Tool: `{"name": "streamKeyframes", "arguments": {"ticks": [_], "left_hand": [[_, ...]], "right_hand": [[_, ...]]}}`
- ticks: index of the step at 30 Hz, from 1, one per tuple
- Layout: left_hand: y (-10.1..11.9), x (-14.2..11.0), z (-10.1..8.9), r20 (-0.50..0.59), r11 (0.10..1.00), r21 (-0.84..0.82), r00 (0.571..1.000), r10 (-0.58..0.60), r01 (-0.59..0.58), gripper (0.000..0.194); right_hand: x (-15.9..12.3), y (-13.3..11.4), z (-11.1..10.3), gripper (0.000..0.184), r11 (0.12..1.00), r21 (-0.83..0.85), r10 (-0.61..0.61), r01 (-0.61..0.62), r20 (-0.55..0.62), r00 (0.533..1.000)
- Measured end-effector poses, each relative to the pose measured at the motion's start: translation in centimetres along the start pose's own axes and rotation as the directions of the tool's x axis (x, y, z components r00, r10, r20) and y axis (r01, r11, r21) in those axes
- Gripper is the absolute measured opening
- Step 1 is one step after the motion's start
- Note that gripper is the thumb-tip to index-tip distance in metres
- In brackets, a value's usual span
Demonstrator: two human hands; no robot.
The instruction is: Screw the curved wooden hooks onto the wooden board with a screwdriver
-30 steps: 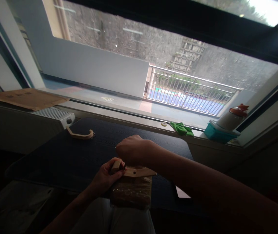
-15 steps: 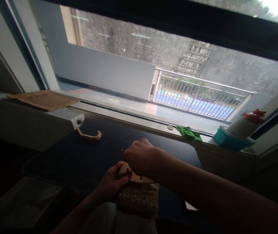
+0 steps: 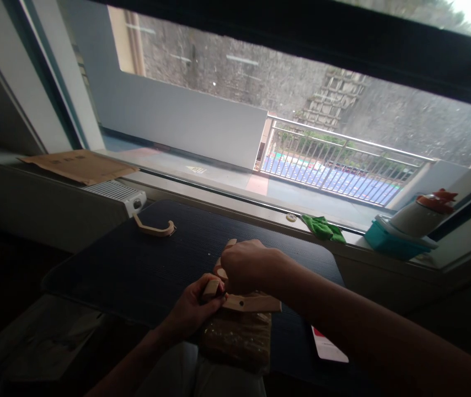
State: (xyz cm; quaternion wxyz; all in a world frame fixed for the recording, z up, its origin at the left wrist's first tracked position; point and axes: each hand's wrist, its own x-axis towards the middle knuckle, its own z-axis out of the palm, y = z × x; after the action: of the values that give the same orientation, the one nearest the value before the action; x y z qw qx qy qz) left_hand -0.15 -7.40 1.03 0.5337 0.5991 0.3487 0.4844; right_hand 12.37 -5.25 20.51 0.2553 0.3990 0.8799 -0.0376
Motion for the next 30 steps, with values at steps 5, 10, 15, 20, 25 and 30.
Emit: {"name": "streamKeyframes", "arguments": {"ticks": [5, 10, 15, 20, 25, 30], "left_hand": [[-0.2, -0.1, 0.0, -0.005, 1.0, 0.005, 1.0, -0.01, 0.01, 0.011], [-0.2, -0.1, 0.0, -0.006, 1.0, 0.008, 1.0, -0.01, 0.01, 0.01], [-0.1, -0.1, 0.0, -0.017, 1.0, 0.01, 1.0, 0.0, 0.001, 0.01], [0.4, -0.1, 0.0, -0.014, 1.0, 0.021, 1.0, -0.004, 0.004, 0.009], [0.7, -0.1, 0.0, -0.018, 0.999, 0.03, 1.0, -0.015, 0.015, 0.008], [0.4, -0.1, 0.0, -0.029, 0.999, 0.032, 0.999, -0.023, 0.023, 0.009]], "right_hand": [[0.0, -1.1, -0.9, 0.014, 0.989, -0.119, -0.087, 0.091, 0.035, 0.996], [0.4, -0.7, -0.7, 0.012, 0.987, -0.076, -0.139, 0.143, 0.044, 0.989], [1.3, 0.1, 0.3, 0.025, 0.999, 0.038, -0.017, 0.015, 0.041, 0.999], [1.0, -0.5, -0.3, 0.029, 0.999, 0.033, 0.012, -0.014, 0.06, 0.998], [-0.5, -2.1, -2.1, 0.023, 0.995, -0.079, -0.055, 0.061, 0.077, 0.996], [-0.1, -1.9, -1.6, 0.016, 0.989, -0.104, -0.104, 0.109, 0.049, 0.993]]}}
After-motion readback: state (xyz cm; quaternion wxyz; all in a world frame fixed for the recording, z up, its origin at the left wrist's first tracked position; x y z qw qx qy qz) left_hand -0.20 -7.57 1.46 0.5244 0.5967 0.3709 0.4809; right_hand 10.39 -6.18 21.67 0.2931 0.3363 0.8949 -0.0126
